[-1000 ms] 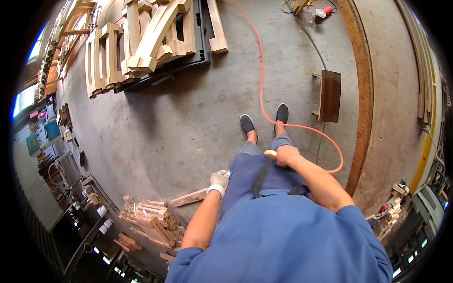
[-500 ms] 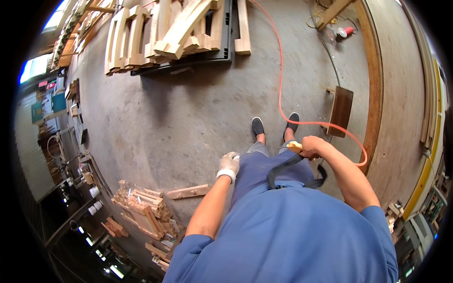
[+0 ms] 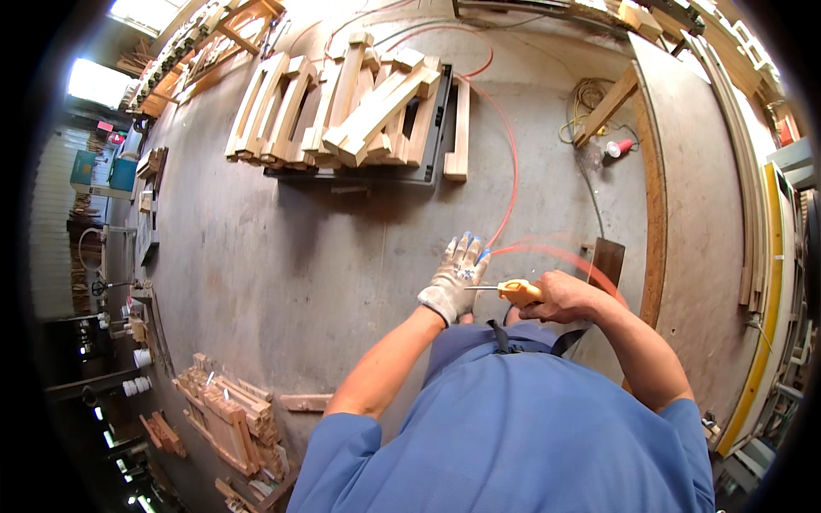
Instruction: The person moves around a workshop, handling various pieces of wood and tools. They pick up a nail gun and a cloth, then use a pneumatic tool to clean a workbench surface. The person also handles a small object and adjusts their clothing.
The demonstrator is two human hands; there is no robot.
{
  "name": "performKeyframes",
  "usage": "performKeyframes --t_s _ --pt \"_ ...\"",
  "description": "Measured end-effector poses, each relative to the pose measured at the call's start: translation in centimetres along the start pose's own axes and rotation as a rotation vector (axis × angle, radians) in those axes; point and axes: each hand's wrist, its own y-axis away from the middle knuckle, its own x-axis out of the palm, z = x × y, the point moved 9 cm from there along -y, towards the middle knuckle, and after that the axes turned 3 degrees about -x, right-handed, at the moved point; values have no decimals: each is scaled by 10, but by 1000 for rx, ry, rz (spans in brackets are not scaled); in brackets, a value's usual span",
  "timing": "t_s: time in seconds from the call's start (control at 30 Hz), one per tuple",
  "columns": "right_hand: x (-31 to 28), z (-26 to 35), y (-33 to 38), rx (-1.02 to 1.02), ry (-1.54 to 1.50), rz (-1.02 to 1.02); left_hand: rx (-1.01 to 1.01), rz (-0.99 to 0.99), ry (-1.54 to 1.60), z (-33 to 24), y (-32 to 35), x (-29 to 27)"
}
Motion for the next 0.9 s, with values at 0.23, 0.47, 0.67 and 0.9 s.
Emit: performKeyframes --t_s 0.23,0.47,0.67,0.9 --pt "-15 -18 14 38 102 -230 -598 -189 1978 54 -23 19" --pt "-24 -33 14 109 71 -410 -514 -137 2757 55 -31 9" --pt "-28 -48 10 137 154 -405 -526 -70 2503 45 -29 -5" --pt "-107 -13 -9 -124 -116 -844 -231 -391 1070 -8 -47 -95"
